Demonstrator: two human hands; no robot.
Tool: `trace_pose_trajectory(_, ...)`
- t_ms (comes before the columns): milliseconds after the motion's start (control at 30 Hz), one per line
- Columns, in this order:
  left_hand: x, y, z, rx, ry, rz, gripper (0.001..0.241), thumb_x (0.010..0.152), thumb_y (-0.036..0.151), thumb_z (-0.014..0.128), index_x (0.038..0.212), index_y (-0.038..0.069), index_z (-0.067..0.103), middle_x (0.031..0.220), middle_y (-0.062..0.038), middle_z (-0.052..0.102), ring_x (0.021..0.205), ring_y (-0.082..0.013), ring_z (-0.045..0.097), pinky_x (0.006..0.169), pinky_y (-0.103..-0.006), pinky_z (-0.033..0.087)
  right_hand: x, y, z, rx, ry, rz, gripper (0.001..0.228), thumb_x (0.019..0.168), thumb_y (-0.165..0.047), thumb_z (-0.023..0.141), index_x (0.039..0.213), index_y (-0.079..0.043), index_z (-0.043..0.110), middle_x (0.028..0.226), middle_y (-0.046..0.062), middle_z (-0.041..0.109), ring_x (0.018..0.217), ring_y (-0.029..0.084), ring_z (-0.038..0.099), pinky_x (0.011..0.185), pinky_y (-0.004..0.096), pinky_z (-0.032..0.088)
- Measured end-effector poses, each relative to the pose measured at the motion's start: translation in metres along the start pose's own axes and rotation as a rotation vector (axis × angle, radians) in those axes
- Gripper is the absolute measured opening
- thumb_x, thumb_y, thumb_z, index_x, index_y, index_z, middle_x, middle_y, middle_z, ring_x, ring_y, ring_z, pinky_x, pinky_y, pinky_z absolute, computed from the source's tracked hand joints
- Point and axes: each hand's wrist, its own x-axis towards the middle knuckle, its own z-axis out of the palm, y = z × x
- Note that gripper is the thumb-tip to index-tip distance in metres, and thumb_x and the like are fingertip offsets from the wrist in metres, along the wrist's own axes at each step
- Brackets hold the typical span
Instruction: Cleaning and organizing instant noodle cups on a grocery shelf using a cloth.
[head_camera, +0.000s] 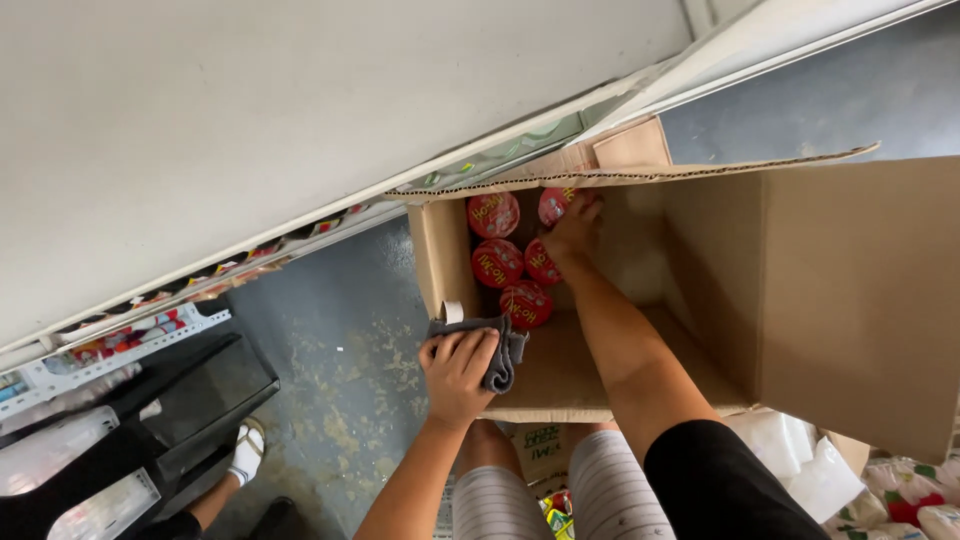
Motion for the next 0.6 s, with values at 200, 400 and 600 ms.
trace_pose_trajectory(200, -0.003, -0.001, 0.002, 0.020, -0.015, -0.011, 0.043, 0.078, 0.023, 0.078, 0.120, 0.016, 0.070, 0.116, 0.000, 0.072, 0.107, -0.0216, 0.063, 0.098, -0.0462, 0.037, 0.003, 0.014, -0.003, 0.100, 0.082, -0.093, 0.104, 0.061, -0.032, 0.098, 0.142, -0.010, 0.038, 0.143, 0.023, 0.039, 0.129, 0.047, 0.045, 0.103, 0.057, 0.045)
trace_pose_trajectory(400, 0.003, -0.002, -0.001, -0.002, -0.041, -0.025, 0.044, 0.076, 0.018, 0.078, 0.119, 0.014, 0.070, 0.115, 0.000, 0.072, 0.107, -0.0216, 0.063, 0.098, -0.0467, 0.037, -0.016, 0.040, -0.039, 0.491, 0.317, -0.453, 0.100, 0.062, -0.018, 0.097, 0.144, -0.003, 0.041, 0.135, 0.022, 0.050, 0.126, 0.040, 0.051, 0.111, 0.049, 0.045)
trace_pose_trajectory(600, 0.019, 0.014, -0.024, -0.242, 0.077, -0.166, 0.043, 0.076, 0.009, 0.078, 0.118, 0.012, 0.070, 0.110, -0.006, 0.072, 0.102, -0.0294, 0.067, 0.092, -0.0468, 0.047, -0.113, 0.013, -0.183, 1.078, -0.011, -0.554, 0.083, 0.074, -0.012, 0.084, 0.144, -0.002, 0.040, 0.135, 0.011, 0.054, 0.125, 0.022, 0.055, 0.110, 0.036, 0.046)
